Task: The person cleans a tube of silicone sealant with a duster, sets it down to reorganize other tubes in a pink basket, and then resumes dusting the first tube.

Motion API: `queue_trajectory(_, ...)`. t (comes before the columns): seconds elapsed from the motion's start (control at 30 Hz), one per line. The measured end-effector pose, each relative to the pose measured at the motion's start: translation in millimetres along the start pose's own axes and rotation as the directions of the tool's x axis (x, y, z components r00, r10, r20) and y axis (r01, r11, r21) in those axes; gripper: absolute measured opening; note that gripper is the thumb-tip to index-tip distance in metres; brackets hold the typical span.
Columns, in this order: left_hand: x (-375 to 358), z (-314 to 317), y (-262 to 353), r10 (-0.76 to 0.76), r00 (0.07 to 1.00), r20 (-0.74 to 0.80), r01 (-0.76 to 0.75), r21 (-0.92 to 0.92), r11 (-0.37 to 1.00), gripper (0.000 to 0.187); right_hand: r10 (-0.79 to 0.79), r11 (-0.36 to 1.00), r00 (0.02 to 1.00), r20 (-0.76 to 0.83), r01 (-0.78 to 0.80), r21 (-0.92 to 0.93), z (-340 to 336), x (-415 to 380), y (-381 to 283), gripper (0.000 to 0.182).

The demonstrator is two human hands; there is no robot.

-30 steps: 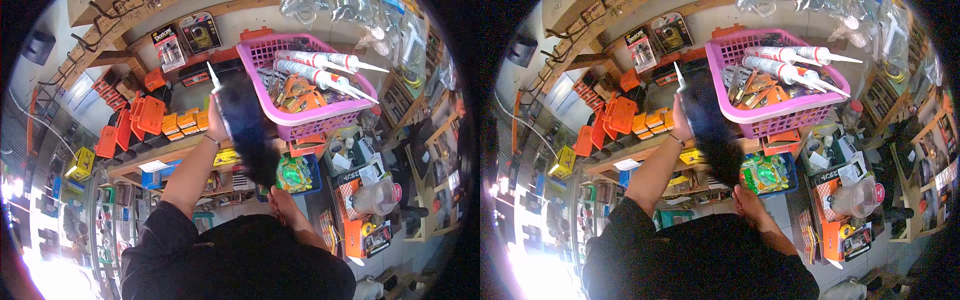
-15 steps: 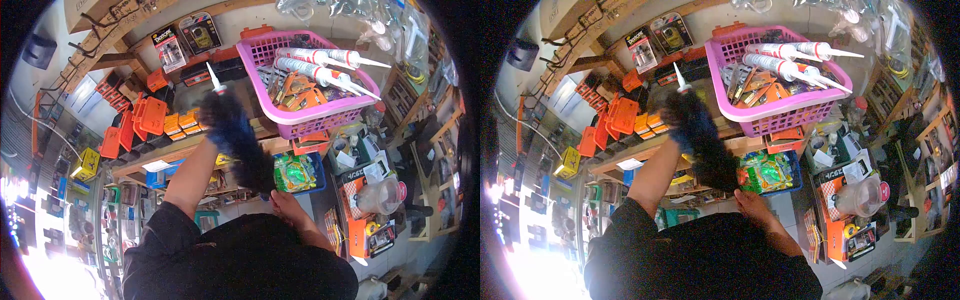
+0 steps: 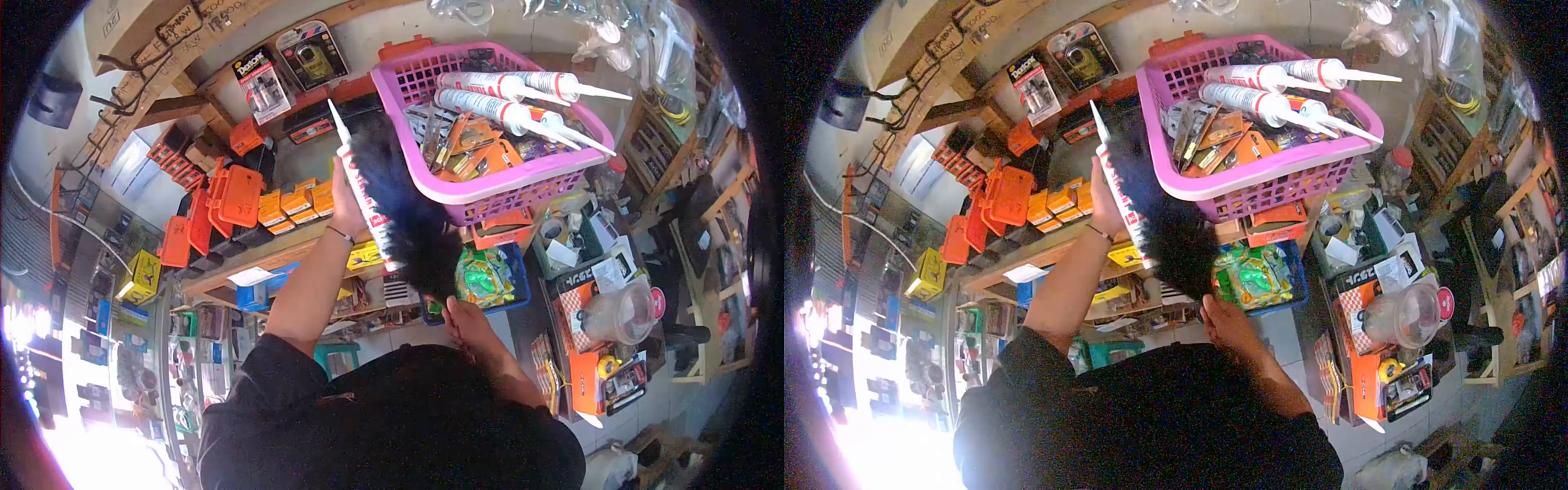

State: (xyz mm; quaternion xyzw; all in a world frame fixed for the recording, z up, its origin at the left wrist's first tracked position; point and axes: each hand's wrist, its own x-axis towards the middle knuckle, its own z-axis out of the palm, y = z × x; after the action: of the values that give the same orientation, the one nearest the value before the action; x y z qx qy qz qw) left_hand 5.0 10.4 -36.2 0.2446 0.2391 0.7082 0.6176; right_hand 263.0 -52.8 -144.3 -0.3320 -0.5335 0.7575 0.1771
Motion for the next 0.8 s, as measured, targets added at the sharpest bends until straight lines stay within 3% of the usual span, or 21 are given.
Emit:
queue_trajectory(0.03, 1.4, 2.3, -2.5, 0.061, 0.997, -0.053, -0.060, 0.013, 0.998, 0.060, 0.118, 0.985, 0.993, -0.012, -0.115, 0.129, 1.3, -2.8, -6.0, 0.037)
queue_trajectory(0.07, 3.2, 4.8, -4.2, 0.123, 0.987, -0.102, -0.120, 0.031, 0.992, 0.061, 0.116, 0.985, 0.993, -0.013, -0.113, 0.132, -1.0, 0.0, 2.2, 0.037)
queue_trajectory(0.13, 19.9, -42.0, 2.4, -0.074, 0.962, 0.263, 0.098, -0.078, 0.992, 0.059, 0.082, 0.987, 0.988, 0.130, -0.062, -0.150, -5.0, 7.4, 25.1, 0.040)
queue_trajectory(0.17, 22.4, -49.3, 1.4, -0.016, 0.988, 0.154, 0.019, -0.016, 1.000, 0.054, 0.079, 0.987, 0.988, 0.130, -0.059, -0.150, -3.5, 9.0, 31.8, 0.040)
queue_trajectory(0.2, 27.1, -52.0, -2.7, 0.049, 0.949, 0.313, -0.033, -0.058, 0.998, 0.049, 0.059, 0.994, 0.992, 0.109, -0.049, -0.093, -0.5, 9.9, 33.8, 0.039)
queue_trajectory(0.23, 29.8, -50.8, -0.9, 0.020, 0.990, 0.142, -0.011, -0.064, 0.998, 0.048, 0.040, 0.999, 0.995, 0.087, -0.037, -0.039, 1.7, 10.8, 32.1, 0.037)
queue_trajectory(0.27, 25.9, -51.5, -3.9, 0.085, 0.996, 0.019, -0.084, -0.036, 0.996, 0.047, 0.040, 0.998, 0.995, 0.089, -0.036, -0.047, 2.5, 11.1, 28.2, 0.037)
queue_trajectory(0.3, 4.5, 4.1, -1.0, 0.147, 0.984, -0.104, -0.147, 0.009, 0.989, 0.047, -0.017, 0.998, 1.000, 0.012, 0.018, -0.068, 3.9, 9.0, 18.8, 0.038)
queue_trajectory(0.33, 5.6, -10.5, 2.1, 0.084, 0.994, 0.066, -0.074, -0.146, 0.987, 0.049, -0.047, 0.996, 0.999, -0.022, 0.045, -0.083, 4.2, 6.6, 12.0, 0.038)
queue_trajectory(0.37, 3.4, -3.1, 1.9, 0.067, 0.998, -0.002, -0.067, -0.103, 0.992, 0.049, -0.077, 0.992, 0.995, -0.056, 0.072, -0.099, 4.6, 4.1, 5.3, 0.038)
queue_trajectory(0.4, 1.5, 4.6, 1.7, 0.052, 0.996, -0.071, -0.056, -0.061, 0.997, 0.050, 0.008, 0.994, 1.000, 0.012, -0.007, -0.105, 3.4, 1.8, 0.2, 0.039)
queue_trajectory(0.43, 13.5, -45.1, -3.4, 0.066, 0.996, -0.062, -0.075, -0.168, 0.983, 0.054, 0.093, 0.990, 0.993, 0.079, -0.084, -0.115, 1.5, 2.2, -2.9, 0.040)
queue_trajectory(0.47, 37.6, -90.3, 0.7, -0.064, 0.962, 0.266, 0.096, -0.108, 0.990, 0.054, 0.091, 0.990, 0.992, 0.085, -0.081, -0.118, -2.4, 8.3, 9.5, 0.040)
queue_trajectory(0.53, 30.1, -73.9, 4.9, 0.000, 0.972, 0.235, 0.007, -0.032, 0.999, 0.054, -0.074, 0.973, 0.985, 0.157, 0.106, -0.204, -3.7, 21.2, 33.1, 0.040)
queue_trajectory(0.57, 30.0, -66.9, 7.2, -0.063, 0.954, 0.292, 0.071, -0.017, 0.997, 0.065, -0.076, 0.974, 0.984, 0.162, 0.108, -0.200, -5.1, 21.3, 32.5, 0.040)
queue_trajectory(0.6, 29.8, -67.7, 2.9, 0.088, 0.987, 0.131, -0.117, 0.227, 0.967, 0.059, -0.003, 0.999, 0.994, 0.111, 0.008, -0.043, -0.1, 11.0, 7.6, 0.039)
queue_trajectory(0.63, 29.6, -68.7, -1.3, 0.236, 0.971, -0.037, -0.186, 0.502, 0.844, 0.053, 0.080, 0.989, 0.994, 0.071, -0.089, 0.120, 2.9, 5.2, -5.0, 0.038)
queue_trajectory(0.67, 12.5, -36.5, 10.0, -0.002, 1.000, 0.010, 0.003, -0.124, 0.992, 0.049, 0.086, 0.988, 0.994, 0.074, -0.094, 0.125, 3.8, 6.9, -2.2, 0.038)
queue_trajectory(0.7, 15.8, -34.8, 5.8, 0.082, 0.989, -0.126, -0.083, 0.000, 0.997, 0.050, 0.079, 0.996, 0.996, 0.032, -0.080, 0.032, 4.0, 10.4, 2.4, 0.038)
queue_trajectory(0.77, 31.4, -71.2, -4.1, 0.053, 0.989, -0.137, -0.060, -0.048, 0.997, 0.051, 0.075, 0.995, 0.997, -0.008, -0.075, -0.062, 2.5, 17.6, 16.5, 0.038)
queue_trajectory(0.8, 27.5, -65.3, 3.1, -0.038, 0.995, 0.090, 0.043, -0.058, 0.997, 0.054, 0.016, 0.997, 0.998, 0.066, -0.011, -0.074, 2.1, 18.4, 20.1, 0.038)
